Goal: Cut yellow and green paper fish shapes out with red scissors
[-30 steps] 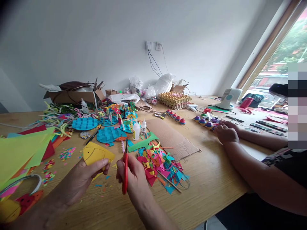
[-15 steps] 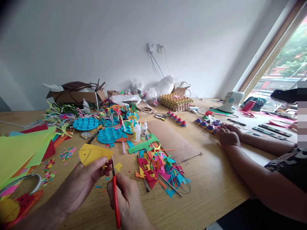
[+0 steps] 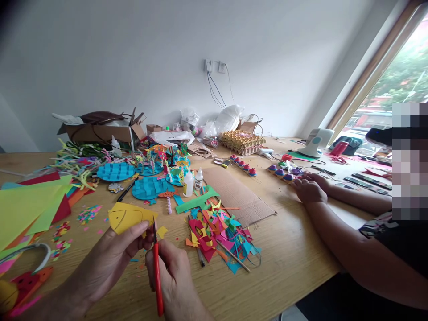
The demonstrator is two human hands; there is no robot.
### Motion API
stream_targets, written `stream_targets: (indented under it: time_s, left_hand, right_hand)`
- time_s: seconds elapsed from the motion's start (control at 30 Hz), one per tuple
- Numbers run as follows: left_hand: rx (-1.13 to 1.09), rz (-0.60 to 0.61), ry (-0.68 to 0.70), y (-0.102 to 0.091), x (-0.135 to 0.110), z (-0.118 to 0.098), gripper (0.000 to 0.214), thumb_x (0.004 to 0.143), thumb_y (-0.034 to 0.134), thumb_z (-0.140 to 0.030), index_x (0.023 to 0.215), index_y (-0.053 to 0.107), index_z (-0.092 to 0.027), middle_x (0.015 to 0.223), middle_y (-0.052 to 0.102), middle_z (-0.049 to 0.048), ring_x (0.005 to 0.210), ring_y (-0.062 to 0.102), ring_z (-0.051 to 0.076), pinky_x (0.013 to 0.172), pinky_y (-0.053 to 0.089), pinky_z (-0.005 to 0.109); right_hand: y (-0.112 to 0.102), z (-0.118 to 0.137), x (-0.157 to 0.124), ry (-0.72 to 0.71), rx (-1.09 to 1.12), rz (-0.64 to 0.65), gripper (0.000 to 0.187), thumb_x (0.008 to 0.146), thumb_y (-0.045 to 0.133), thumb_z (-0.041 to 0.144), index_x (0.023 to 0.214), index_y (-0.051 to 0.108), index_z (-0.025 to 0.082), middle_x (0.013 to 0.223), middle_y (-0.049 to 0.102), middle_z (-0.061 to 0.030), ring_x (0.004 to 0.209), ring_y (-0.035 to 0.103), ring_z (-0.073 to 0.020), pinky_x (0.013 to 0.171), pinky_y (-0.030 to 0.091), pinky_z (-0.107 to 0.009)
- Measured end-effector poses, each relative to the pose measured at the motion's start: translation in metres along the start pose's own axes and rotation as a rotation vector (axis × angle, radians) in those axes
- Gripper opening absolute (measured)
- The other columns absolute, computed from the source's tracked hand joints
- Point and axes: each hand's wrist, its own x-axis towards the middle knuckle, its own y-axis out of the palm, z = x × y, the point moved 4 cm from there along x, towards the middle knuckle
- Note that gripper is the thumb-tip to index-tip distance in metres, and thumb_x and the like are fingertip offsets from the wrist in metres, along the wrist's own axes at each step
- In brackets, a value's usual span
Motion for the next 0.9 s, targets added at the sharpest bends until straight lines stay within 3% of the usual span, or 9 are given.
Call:
stream_targets:
  time_s: [0.5, 0.9]
  left_hand:
    - [0.016, -0.017, -0.017, 0.003, 0.000, 0.000, 0.011, 0.071, 0.065, -0.025, 0.072, 0.061, -0.015, 0.066, 0.061, -0.0008, 0.060, 0.053, 0.013, 0.056, 0.047, 0.025]
    - [0.082, 0.066, -0.012, 0.004, 0.002, 0.001, 0.009, 0.075, 0.059, -0.024, 0.071, 0.061, -0.016, 0.065, 0.061, -0.0003, 0.061, 0.053, 0.013, 0.058, 0.046, 0.026]
  right_hand:
    - [0.000, 0.000, 0.001, 0.066, 0.045, -0.032, 0.044, 0.079, 0.045, 0.059, 0.062, 0.043, 0.018, 0.048, 0.035, 0.0063, 0.043, 0.032, -0.0074, 0.042, 0.026, -0.020]
    - [-0.005, -0.011, -0.001, 0.029, 0.067, 0.014, 0.043, 0.081, 0.045, 0.055, 0.059, 0.037, 0.019, 0.050, 0.030, 0.0070, 0.043, 0.027, -0.0062, 0.039, 0.023, -0.019]
